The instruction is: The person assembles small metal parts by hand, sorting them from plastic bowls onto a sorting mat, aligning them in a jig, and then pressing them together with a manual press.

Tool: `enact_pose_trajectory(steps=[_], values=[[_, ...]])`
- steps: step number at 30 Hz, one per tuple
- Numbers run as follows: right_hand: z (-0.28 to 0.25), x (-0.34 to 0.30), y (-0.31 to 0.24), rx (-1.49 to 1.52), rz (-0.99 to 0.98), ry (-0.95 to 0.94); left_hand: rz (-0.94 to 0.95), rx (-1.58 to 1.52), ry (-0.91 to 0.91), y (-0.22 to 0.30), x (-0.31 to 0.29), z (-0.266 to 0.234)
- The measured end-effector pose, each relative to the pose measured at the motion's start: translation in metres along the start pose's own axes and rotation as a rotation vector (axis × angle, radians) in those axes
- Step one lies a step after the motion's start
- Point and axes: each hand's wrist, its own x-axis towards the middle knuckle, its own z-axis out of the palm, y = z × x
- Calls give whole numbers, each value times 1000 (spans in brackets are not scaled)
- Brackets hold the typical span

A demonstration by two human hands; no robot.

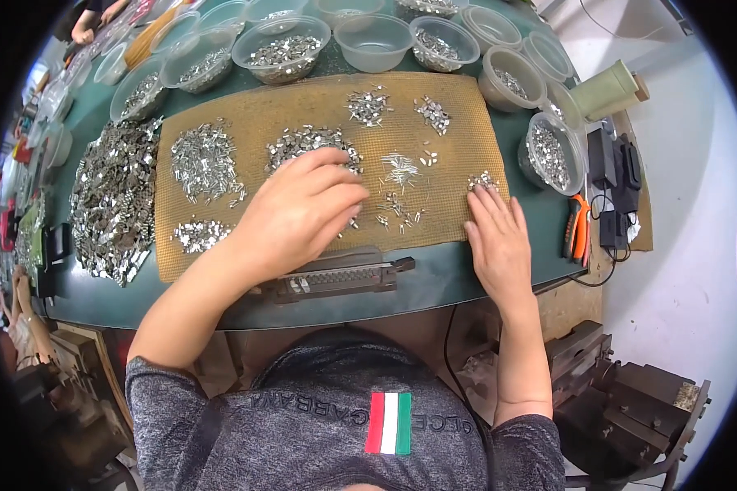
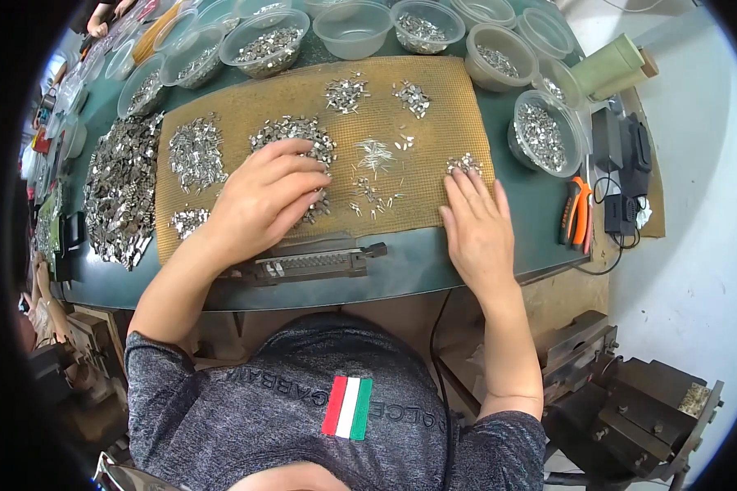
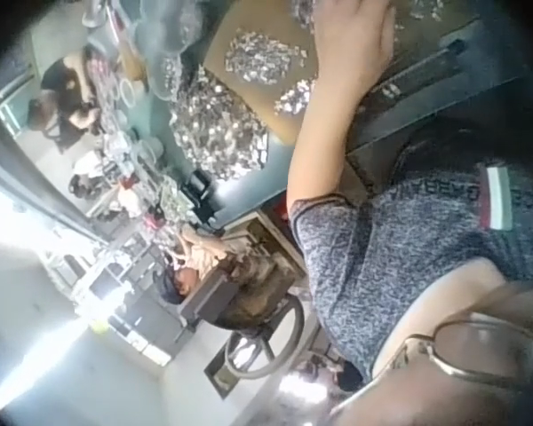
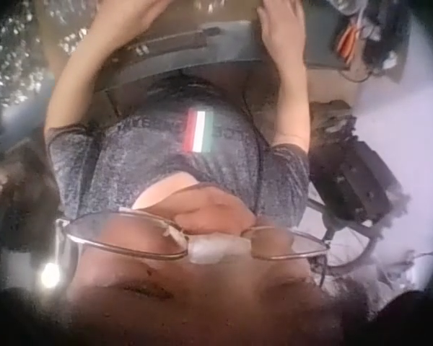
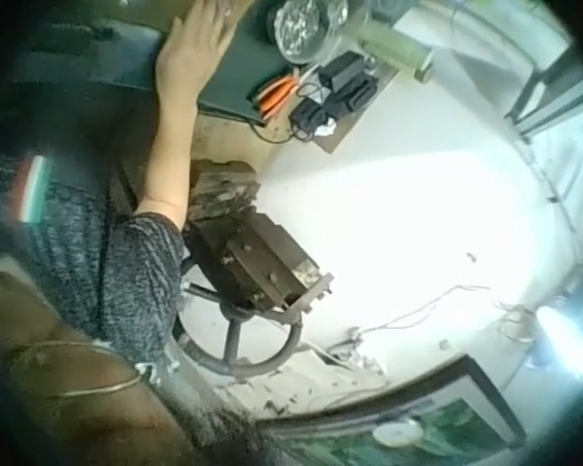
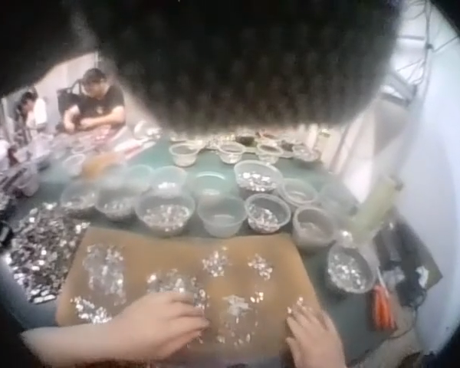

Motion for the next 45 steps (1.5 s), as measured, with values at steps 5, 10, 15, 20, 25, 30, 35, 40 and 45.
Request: enact_pose_trajectory(steps=[5, 10, 15, 20, 25, 30, 35, 40, 45], values=[[-3, -20, -7, 32, -28, -13, 58, -69, -33, -3, 37, 29], [-12, -23, 12, 292, 30, 58, 73, -167, -121, -1, 69, 66], [-10, -17, 20, 433, 289, 232, 93, -209, -174, 12, 93, 99], [-3, -8, 26, 418, 296, 260, 120, -217, -173, 22, 98, 121], [4, -7, 27, 380, 297, 229, 104, -200, -163, 27, 98, 126], [10, 5, 22, 171, 274, 211, 84, -193, -154, 25, 97, 129], [7, 9, 15, 189, 276, 184, 46, -249, -156, 15, 94, 121], [7, 8, 18, 159, 254, 185, 19, -274, -206, 18, 95, 118], [-3, 5, 39, 181, 175, 128, 106, -238, -185, 26, 104, 132]])
